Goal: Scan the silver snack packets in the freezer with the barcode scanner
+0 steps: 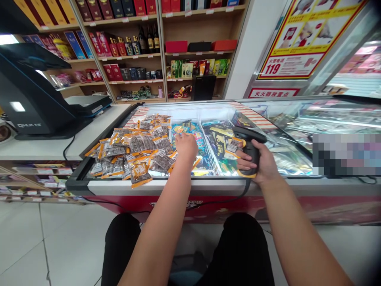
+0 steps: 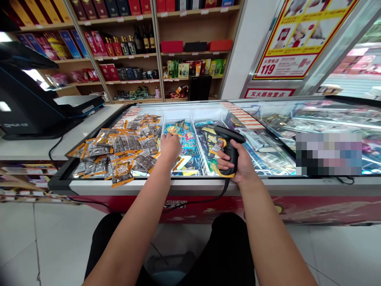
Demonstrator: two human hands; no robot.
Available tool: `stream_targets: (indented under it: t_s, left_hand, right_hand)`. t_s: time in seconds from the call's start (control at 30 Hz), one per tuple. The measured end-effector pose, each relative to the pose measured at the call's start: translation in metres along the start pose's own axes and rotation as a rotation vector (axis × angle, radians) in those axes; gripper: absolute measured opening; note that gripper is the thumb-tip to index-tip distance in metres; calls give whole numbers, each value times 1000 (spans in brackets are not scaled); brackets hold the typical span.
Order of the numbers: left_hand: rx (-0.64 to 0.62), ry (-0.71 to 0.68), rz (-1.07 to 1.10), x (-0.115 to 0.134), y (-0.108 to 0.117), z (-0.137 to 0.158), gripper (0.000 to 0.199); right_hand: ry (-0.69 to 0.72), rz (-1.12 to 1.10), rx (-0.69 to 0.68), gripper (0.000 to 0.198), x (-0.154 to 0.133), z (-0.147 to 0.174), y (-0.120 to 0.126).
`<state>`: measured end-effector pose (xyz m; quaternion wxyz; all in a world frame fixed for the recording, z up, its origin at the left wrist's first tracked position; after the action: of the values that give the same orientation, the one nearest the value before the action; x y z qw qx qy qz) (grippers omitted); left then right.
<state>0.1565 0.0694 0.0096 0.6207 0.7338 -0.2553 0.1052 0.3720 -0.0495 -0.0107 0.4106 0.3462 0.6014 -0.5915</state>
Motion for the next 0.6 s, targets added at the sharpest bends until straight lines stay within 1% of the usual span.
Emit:
stream_targets:
  t_s: [0.07,0.1,0.17,0.2,0.27,0.3,0.33,0.37,0.43,0.47,0.53,0.6]
  left_hand:
    - [-45,-86,22,9,-5,0,51]
    - [-46,-97,44,12,-6,0,53]
    - [-42,-63,120,12,-8,-3,56]
    - [-47,-24,179,9,-9,-5,61]
    - [-66,47,339,4,-11,-10,73]
    - [-73,67,417,2,-12,-12,73]
    - [-72,76,474,1,-12,-14,68]
    - [-58,71,514,1,-11,-16,58]
    - [5,37,584,3,-5,-20,33]
    - [45,21,635,3,-2,-21,24]
    - [127,-6,791,4,3,-23,17]
    - [158,-8,941,4,4,-24,19]
  right_hand:
    - [-13,7,-23,46,1,0,-2]
    - [-20,9,-33,46,1,-1,-2]
    - [-49,16,-52,47,4,-1,-5]
    - [-71,23,-61,48,6,-1,-6]
    - [-122,48,-77,50,10,-2,-9]
    - [-145,60,-83,50,12,-2,-9]
    - [-164,70,-88,52,14,-3,-10]
    - [-179,78,-94,54,15,-3,-10]
    - [-205,89,-116,57,17,-3,-11]
    - [-209,92,-127,57,17,-2,-12]
    - [-204,102,-150,52,15,-1,-14]
    - [-191,117,-172,48,13,1,-17]
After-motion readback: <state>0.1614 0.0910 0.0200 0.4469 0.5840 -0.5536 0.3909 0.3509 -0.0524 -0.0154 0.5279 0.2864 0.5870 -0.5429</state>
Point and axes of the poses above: each hand's wrist, its own z-axis away from the middle knuckle, its own y-axis out of the back of the hand, x = y × z, the point moved 7 cm from there along -z, towards the middle knuckle, and after that the axes turned 9 degrees about z, right-handed, at the moved point
